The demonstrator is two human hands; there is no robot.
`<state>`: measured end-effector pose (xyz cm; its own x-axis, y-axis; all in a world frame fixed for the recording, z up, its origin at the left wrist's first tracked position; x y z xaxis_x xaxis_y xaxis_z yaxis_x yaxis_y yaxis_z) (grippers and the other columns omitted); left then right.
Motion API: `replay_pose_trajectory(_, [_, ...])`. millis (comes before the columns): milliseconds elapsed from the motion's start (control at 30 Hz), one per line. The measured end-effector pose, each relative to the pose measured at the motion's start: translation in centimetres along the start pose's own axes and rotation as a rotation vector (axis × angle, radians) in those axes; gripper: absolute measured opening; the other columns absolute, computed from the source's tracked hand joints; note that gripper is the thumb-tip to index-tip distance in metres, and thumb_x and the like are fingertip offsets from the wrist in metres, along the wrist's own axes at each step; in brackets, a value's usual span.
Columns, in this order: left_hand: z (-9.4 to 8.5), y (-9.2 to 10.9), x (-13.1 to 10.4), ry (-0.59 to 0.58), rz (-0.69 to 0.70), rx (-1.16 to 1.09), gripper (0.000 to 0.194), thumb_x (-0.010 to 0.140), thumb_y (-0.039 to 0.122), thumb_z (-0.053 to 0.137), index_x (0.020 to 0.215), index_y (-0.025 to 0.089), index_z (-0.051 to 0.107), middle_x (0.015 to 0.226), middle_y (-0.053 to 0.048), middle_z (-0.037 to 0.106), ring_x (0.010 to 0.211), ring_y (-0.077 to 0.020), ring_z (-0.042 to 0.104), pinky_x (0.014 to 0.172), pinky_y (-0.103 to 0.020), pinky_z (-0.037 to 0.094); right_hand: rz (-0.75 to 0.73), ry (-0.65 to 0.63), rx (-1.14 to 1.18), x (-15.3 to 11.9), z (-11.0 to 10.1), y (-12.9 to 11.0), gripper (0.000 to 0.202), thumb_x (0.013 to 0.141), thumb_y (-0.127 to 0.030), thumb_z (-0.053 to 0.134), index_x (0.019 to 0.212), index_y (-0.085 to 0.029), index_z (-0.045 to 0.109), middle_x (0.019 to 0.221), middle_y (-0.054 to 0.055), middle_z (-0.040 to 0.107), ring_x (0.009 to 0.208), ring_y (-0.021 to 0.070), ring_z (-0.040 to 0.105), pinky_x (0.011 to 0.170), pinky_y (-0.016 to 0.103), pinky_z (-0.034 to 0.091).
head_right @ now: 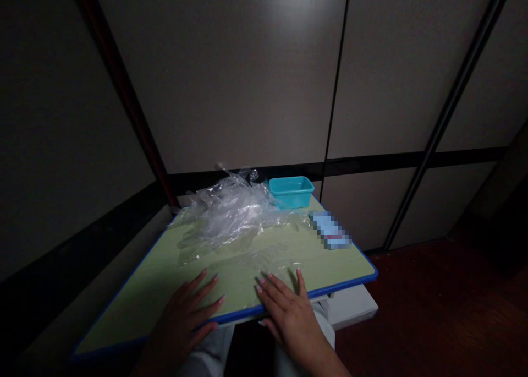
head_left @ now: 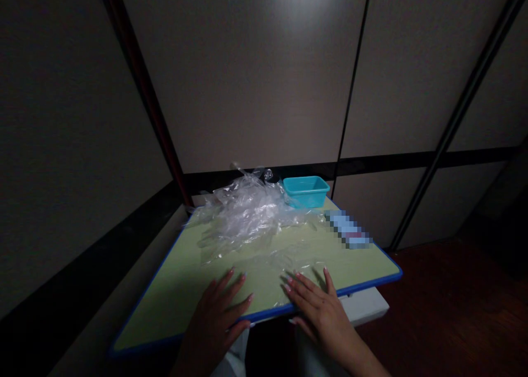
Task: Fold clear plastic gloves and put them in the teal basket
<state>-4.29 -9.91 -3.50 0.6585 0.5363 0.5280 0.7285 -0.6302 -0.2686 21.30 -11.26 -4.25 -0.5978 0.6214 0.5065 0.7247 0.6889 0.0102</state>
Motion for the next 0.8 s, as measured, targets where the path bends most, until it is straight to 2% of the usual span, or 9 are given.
replay_pose_trajectory(133, [-0.4, 0.2, -0.2, 0.032, 0.024, -0.029, 0.031, 0.079, 0.032, 0.063, 0.110, 0.037, 0.063, 0.134, 0.002, 0.051, 0.128, -0.0281, 0.038, 0.094, -0.045, 0.042, -0.027, 0.084, 0.012, -0.1, 0.4, -0.5, 0.042, 0.089, -0.020, 0.051, 0.131, -0.023, 0.044, 0.125, 0.005, 0.058, 0.126, 0.0192, 0.042, 0.108, 0.053, -0.013])
replay_pose_trajectory(233, [-0.7, 0.3, -0.4, 0.067, -0.015, -0.111, 0.026, 0.082, 0.027, 0.059, 0.106, 0.035, 0.065, 0.131, 0.002, 0.054, 0.129, -0.0253, 0.038, 0.093, -0.042, 0.045, -0.028, 0.160, 0.027, -0.2, 0.6, -0.5, 0.036, 0.090, -0.018, 0.050, 0.125, -0.024, 0.050, 0.117, 0.005, 0.063, 0.121, 0.0180, 0.048, 0.110, 0.052, -0.006])
replay_pose_trajectory(467, [-0.5, 0.0, -0.3, 0.148, -0.120, -0.261, 0.016, 0.085, 0.023, 0.055, 0.092, 0.026, 0.069, 0.117, 0.000, 0.064, 0.121, -0.0213, 0.047, 0.090, -0.037, 0.049, 0.017, 0.183, 0.043, 0.1, 0.2, 0.2, 0.039, 0.089, -0.025, 0.053, 0.128, -0.022, 0.048, 0.117, 0.008, 0.063, 0.116, 0.0188, 0.053, 0.111, 0.050, -0.005])
replay_pose_trajectory(533, [-0.5, 0.0, -0.3, 0.116, -0.119, -0.266, 0.018, 0.083, 0.030, 0.059, 0.097, 0.026, 0.068, 0.118, -0.002, 0.064, 0.119, -0.0227, 0.049, 0.090, -0.038, 0.049, 0.018, 0.191, 0.063, 0.1, 0.3, 0.2, 0.038, 0.088, -0.025, 0.054, 0.126, -0.023, 0.050, 0.116, 0.007, 0.064, 0.113, 0.0187, 0.055, 0.111, 0.050, -0.003])
replay_pose_trajectory(633, [-0.5, 0.2, -0.2, 0.011, -0.101, -0.227, 0.041, 0.076, 0.043, 0.065, 0.114, 0.029, 0.061, 0.128, -0.004, 0.057, 0.120, -0.0278, 0.048, 0.091, -0.045, 0.047, 0.010, 0.181, 0.076, -0.1, 0.6, 0.1, 0.037, 0.088, -0.021, 0.053, 0.125, -0.024, 0.051, 0.116, 0.006, 0.064, 0.112, 0.0177, 0.056, 0.111, 0.050, -0.002])
replay_pose_trajectory(667, [-0.5, 0.3, -0.2, -0.016, -0.097, -0.213, 0.042, 0.076, 0.044, 0.065, 0.116, 0.031, 0.060, 0.131, -0.003, 0.055, 0.121, -0.0286, 0.047, 0.092, -0.047, 0.046, 0.007, 0.174, 0.076, -0.2, 0.8, 0.0, 0.037, 0.089, -0.020, 0.052, 0.125, -0.024, 0.050, 0.116, 0.006, 0.064, 0.112, 0.0177, 0.056, 0.111, 0.050, -0.001])
replay_pose_trajectory(800, [-0.5, 0.3, -0.1, -0.017, -0.105, -0.219, 0.023, 0.081, 0.033, 0.060, 0.103, 0.036, 0.067, 0.130, 0.001, 0.056, 0.124, -0.0267, 0.045, 0.094, -0.047, 0.044, 0.009, 0.204, 0.072, -0.7, 1.4, 0.0, 0.039, 0.089, -0.018, 0.050, 0.128, -0.026, 0.048, 0.116, 0.006, 0.064, 0.112, 0.0182, 0.056, 0.111, 0.052, 0.005])
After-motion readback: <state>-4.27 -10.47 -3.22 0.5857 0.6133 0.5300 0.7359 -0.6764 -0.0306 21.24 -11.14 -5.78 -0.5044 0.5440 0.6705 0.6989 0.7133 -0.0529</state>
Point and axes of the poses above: each hand's wrist, its own x-axis towards the middle knuckle, its own z-axis out of the palm, y = z × x, the point moved 3 cm from there along x, towards the middle knuckle
